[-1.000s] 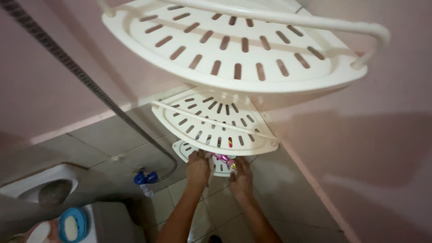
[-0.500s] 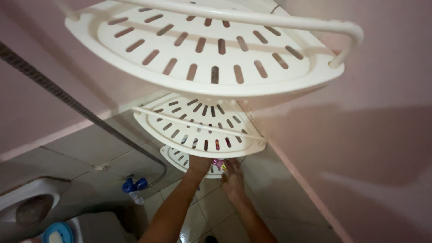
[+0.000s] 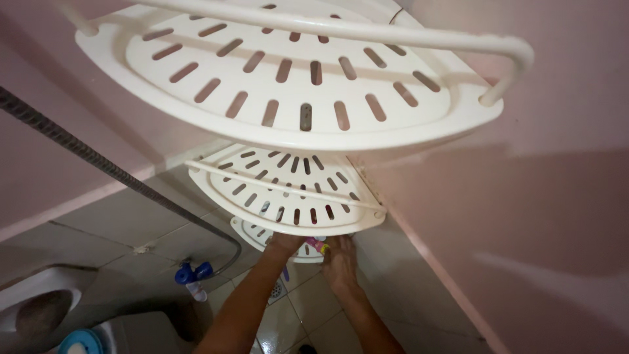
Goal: The person removes several items from a corner bathroom shelf, places them on the toilet tank, then uses a toothbrush and water from a green bucket to scrub the shelf surfaces. The person scrubs each tier of the shelf repeatedly with the wet toothbrush.
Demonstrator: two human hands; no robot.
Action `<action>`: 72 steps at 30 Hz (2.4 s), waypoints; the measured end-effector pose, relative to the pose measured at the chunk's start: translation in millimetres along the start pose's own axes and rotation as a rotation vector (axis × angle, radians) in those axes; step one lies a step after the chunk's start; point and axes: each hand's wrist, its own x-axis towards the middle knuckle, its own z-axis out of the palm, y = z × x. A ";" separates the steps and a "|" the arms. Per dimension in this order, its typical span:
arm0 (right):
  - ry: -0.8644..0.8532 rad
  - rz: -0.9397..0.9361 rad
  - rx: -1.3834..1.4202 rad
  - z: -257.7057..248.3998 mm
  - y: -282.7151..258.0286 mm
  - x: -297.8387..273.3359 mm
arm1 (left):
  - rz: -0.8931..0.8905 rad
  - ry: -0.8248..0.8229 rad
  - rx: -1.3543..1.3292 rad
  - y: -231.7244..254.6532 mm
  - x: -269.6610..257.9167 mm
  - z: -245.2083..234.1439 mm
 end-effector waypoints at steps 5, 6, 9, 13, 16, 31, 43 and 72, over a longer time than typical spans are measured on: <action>0.048 0.012 0.071 1.6 1.8 6.8 | 0.052 -0.104 0.024 -2.9 10.3 -12.7; 0.037 0.037 0.079 2.5 3.3 8.8 | 0.063 -0.066 0.042 -2.9 10.9 -11.8; 0.048 0.057 0.031 1.6 5.1 16.6 | 0.111 0.142 0.124 -2.7 12.1 1.1; -0.085 0.266 0.115 -10.3 -0.3 16.2 | 0.019 -0.071 0.051 -1.8 9.4 26.4; -0.069 0.268 0.178 -15.6 -2.2 14.1 | -0.027 -0.144 0.030 0.7 6.1 40.9; -0.009 0.240 0.595 -19.1 -8.7 8.9 | -0.019 -0.242 -0.100 -15.8 13.1 16.5; 0.122 -0.017 0.376 -39.2 -18.4 2.8 | -0.608 -0.679 -0.624 0.7 55.5 -113.0; -0.137 -0.175 0.484 -12.1 -146.9 -71.9 | -0.691 -0.229 -0.490 7.3 -44.0 -289.6</action>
